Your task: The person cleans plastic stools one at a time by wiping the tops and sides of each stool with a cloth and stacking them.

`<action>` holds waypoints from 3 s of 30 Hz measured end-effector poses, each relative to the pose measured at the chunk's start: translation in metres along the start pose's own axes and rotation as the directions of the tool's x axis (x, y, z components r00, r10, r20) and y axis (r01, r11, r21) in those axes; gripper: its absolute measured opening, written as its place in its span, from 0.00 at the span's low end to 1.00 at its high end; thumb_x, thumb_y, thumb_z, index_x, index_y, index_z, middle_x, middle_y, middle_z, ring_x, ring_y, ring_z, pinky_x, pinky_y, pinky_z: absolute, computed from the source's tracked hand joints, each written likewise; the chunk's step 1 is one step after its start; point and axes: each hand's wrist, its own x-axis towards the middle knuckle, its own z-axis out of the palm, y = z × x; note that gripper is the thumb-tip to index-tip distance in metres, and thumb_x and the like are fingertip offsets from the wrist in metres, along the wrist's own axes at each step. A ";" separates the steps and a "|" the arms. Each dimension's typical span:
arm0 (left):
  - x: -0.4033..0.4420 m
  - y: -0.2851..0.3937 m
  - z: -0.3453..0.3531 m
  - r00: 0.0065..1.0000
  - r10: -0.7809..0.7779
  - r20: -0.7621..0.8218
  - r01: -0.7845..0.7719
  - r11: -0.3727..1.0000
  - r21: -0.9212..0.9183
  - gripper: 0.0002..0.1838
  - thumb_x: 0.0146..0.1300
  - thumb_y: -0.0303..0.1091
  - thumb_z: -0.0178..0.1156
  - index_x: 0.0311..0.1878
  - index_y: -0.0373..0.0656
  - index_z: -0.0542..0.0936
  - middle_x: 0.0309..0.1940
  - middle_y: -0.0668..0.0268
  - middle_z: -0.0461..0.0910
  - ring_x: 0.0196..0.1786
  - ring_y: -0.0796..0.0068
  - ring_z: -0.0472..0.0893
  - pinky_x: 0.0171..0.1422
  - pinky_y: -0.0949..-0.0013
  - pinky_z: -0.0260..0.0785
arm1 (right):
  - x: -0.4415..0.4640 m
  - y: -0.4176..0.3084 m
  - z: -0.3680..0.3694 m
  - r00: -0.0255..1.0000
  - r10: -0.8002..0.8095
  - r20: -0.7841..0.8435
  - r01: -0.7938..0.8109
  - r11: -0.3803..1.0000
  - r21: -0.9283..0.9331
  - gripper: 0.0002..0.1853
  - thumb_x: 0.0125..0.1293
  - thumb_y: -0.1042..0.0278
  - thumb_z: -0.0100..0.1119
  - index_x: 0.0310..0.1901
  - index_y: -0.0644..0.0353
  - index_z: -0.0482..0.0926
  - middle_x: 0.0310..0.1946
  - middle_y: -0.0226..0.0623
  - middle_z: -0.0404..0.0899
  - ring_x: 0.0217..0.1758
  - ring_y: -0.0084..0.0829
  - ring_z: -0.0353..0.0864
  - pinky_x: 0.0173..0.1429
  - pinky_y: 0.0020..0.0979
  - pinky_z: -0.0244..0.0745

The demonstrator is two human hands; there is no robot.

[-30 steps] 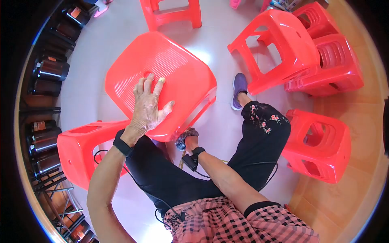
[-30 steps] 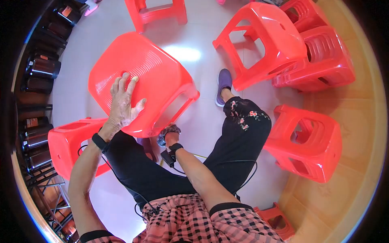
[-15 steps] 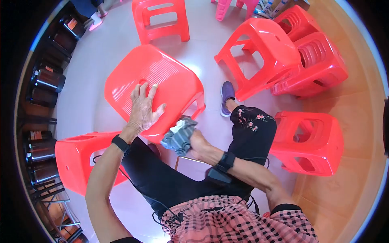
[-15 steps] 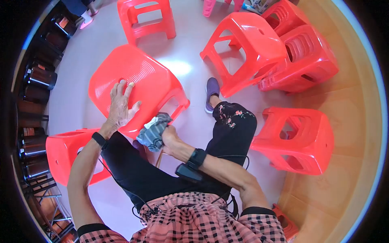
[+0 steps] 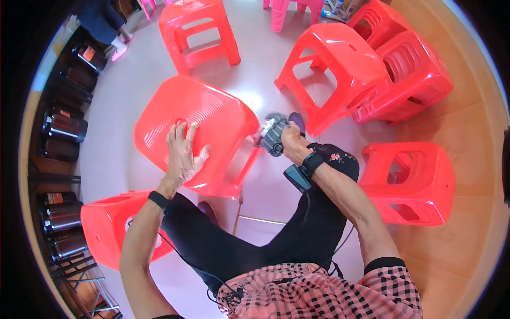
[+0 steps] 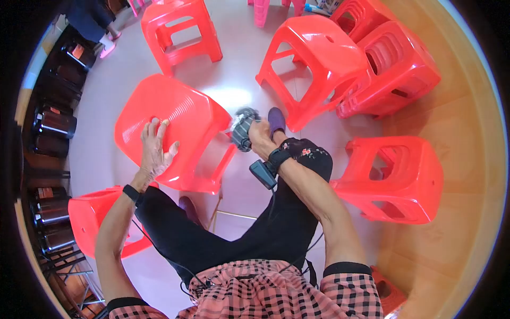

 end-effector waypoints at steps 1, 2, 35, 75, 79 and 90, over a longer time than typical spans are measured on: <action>0.000 -0.002 0.000 1.000 -0.009 0.001 0.009 1.000 -0.014 0.37 0.53 0.47 0.65 0.63 0.38 0.67 0.60 0.43 0.62 0.65 0.38 0.58 0.69 0.43 0.49 | 0.000 -0.010 0.000 0.990 -0.099 -0.101 0.088 0.991 -0.106 0.13 0.72 0.67 0.41 0.47 0.62 0.75 0.34 0.41 0.80 0.35 0.32 0.82 0.39 0.34 0.80; -0.003 -0.004 0.000 1.000 0.004 -0.018 -0.005 0.998 -0.063 0.36 0.55 0.44 0.64 0.65 0.38 0.65 0.60 0.44 0.62 0.66 0.42 0.59 0.70 0.45 0.50 | 0.013 -0.012 0.002 0.959 -0.248 -0.137 0.202 0.938 -0.282 0.12 0.70 0.66 0.45 0.48 0.61 0.75 0.36 0.43 0.80 0.37 0.35 0.81 0.42 0.35 0.78; 0.010 -0.088 0.013 0.942 -0.335 0.004 0.313 0.878 -0.363 0.31 0.67 0.42 0.54 0.66 0.32 0.59 0.54 0.46 0.70 0.53 0.56 0.73 0.56 0.61 0.67 | -0.069 0.054 0.064 0.745 -0.656 -0.120 0.137 0.327 -0.935 0.14 0.62 0.71 0.57 0.46 0.67 0.68 0.36 0.56 0.78 0.44 0.53 0.80 0.47 0.43 0.74; -0.045 0.035 -0.005 0.997 0.015 0.079 -0.011 0.998 -0.054 0.29 0.60 0.35 0.58 0.64 0.39 0.65 0.67 0.46 0.55 0.68 0.40 0.53 0.70 0.43 0.47 | -0.045 0.137 0.017 0.847 -0.325 -0.422 0.055 0.842 -0.537 0.17 0.70 0.65 0.49 0.58 0.61 0.66 0.42 0.40 0.78 0.42 0.33 0.78 0.48 0.35 0.74; -0.043 0.036 -0.007 0.993 -0.002 0.115 0.010 0.998 -0.069 0.29 0.60 0.36 0.58 0.64 0.39 0.65 0.67 0.46 0.54 0.68 0.41 0.53 0.71 0.43 0.47 | -0.013 -0.001 0.085 0.753 -0.639 -0.158 0.302 0.548 -0.780 0.23 0.65 0.63 0.54 0.57 0.65 0.65 0.45 0.53 0.79 0.50 0.50 0.79 0.55 0.43 0.71; -0.033 0.034 -0.010 0.982 -0.001 0.187 0.013 0.998 -0.063 0.30 0.62 0.38 0.57 0.65 0.36 0.63 0.68 0.41 0.52 0.68 0.38 0.52 0.68 0.38 0.45 | 0.129 -0.034 -0.046 0.897 -0.319 -0.305 -0.165 0.398 -0.902 0.30 0.56 0.51 0.59 0.51 0.71 0.73 0.43 0.58 0.80 0.50 0.48 0.81 0.55 0.40 0.73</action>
